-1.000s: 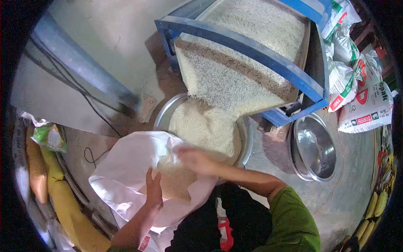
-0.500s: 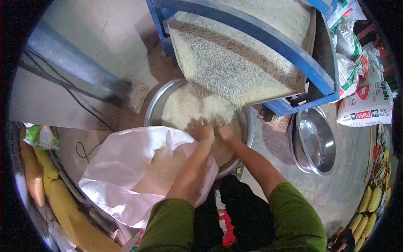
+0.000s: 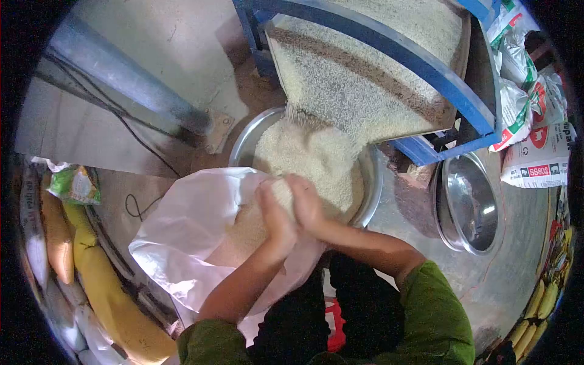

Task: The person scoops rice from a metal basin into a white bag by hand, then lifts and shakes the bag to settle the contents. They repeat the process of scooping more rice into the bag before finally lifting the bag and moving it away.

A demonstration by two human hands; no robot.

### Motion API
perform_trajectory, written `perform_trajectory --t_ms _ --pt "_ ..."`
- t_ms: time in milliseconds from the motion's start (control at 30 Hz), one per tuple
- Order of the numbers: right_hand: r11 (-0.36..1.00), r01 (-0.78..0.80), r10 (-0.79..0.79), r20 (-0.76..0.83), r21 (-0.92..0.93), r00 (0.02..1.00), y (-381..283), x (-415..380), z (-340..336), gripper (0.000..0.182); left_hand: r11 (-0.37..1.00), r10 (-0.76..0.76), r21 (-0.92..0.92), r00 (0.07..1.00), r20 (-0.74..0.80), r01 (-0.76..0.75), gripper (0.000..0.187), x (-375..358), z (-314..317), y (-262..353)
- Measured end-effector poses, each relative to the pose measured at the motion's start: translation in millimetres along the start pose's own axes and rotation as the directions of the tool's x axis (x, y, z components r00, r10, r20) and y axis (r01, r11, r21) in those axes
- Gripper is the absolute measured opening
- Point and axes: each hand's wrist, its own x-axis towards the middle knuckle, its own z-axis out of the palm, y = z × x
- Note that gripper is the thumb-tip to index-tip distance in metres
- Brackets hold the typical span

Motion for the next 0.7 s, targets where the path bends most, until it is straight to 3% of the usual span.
perform_trajectory --t_ms 33,100,133,167,200,233,267,300,333,367,400,433,467,500,567,600,633,667,700 --pt "1.000 -0.003 0.003 0.003 0.005 1.000 11 -9 7 0.030 0.999 0.026 -0.037 0.994 0.103 -0.022 0.038 -4 -22 4" --pt "0.987 0.042 0.020 0.370 -0.158 0.929 36 -16 11 0.031 0.998 -0.055 -0.003 0.961 0.271 0.058 0.038 -18 -63 22" --pt "0.988 0.044 0.014 0.368 -0.148 0.930 37 -14 9 0.031 0.978 -0.208 0.035 0.974 0.092 0.206 0.040 -28 -59 49" --pt "0.861 0.425 -0.217 0.556 -0.279 0.803 36 -9 5 0.030 0.935 -0.346 0.047 0.934 -0.094 0.351 0.043 -36 -55 74" --pt "0.592 0.746 -0.345 0.741 -0.305 0.577 36 -3 0 0.029 0.935 -0.343 0.061 0.934 -0.097 0.349 0.043 -34 -62 78" --pt "0.388 0.854 -0.451 0.737 -0.348 0.504 34 9 -14 0.027 0.894 -0.419 0.061 0.878 -0.232 0.443 0.045 -32 -72 84" --pt "0.616 0.633 -0.170 0.706 -0.468 0.687 11 19 -23 0.027 0.846 -0.483 0.045 0.799 -0.359 0.532 0.048 -30 -77 87" --pt "0.771 0.484 -0.168 0.601 -0.414 0.781 5 36 -40 0.022 0.841 -0.485 0.055 0.796 -0.362 0.538 0.048 -31 -70 93" --pt "0.731 0.393 -0.102 0.480 -0.558 0.871 -3 46 -55 0.023 0.849 -0.501 0.109 0.853 -0.143 0.517 0.050 -34 -52 103" --pt "0.779 0.278 -0.047 0.389 -0.562 0.920 -6 56 -73 0.028 0.862 -0.498 0.152 0.863 0.087 0.483 0.051 -33 -34 106" --pt "0.741 0.221 0.047 0.378 -0.634 0.925 -4 71 -96 0.033 0.850 -0.502 0.239 0.859 0.102 0.469 0.051 -28 -20 95" --pt "0.617 0.266 -0.048 0.302 -0.741 0.952 5 78 -114 0.036 0.832 -0.507 0.324 0.854 0.116 0.450 0.051 -20 -5 76" --pt "0.476 0.280 -0.153 0.236 -0.833 0.960 19 86 -132 0.039 0.872 -0.408 0.380 0.889 0.210 0.310 0.052 -7 7 43" --pt "0.477 0.276 -0.151 0.231 -0.834 0.961 48 103 -158 0.039 0.893 -0.309 0.420 0.899 0.310 0.162 0.052 10 18 0" --pt "0.077 0.306 -0.054 0.303 -0.949 0.952 105 134 -201 0.045 0.800 -0.226 0.600 0.937 0.268 0.022 0.056 43 46 -78" --pt "-0.010 0.325 -0.058 0.325 -0.946 0.944 96 122 -189 0.047 0.607 -0.222 0.794 0.960 0.173 -0.003 0.057 50 59 -91" --pt "-0.012 0.324 -0.055 0.324 -0.946 0.945 88 109 -171 0.047 0.370 -0.188 0.929 0.979 0.084 -0.009 0.057 55 68 -103" --pt "-0.056 0.246 -0.040 0.248 -0.968 0.968 83 97 -153 0.048 0.370 -0.193 0.929 0.978 0.082 -0.005 0.057 61 67 -129" --pt "-0.107 0.168 -0.029 0.172 -0.980 0.985 80 91 -146 0.048 0.277 -0.076 0.961 0.997 0.006 0.015 0.057 70 65 -163"
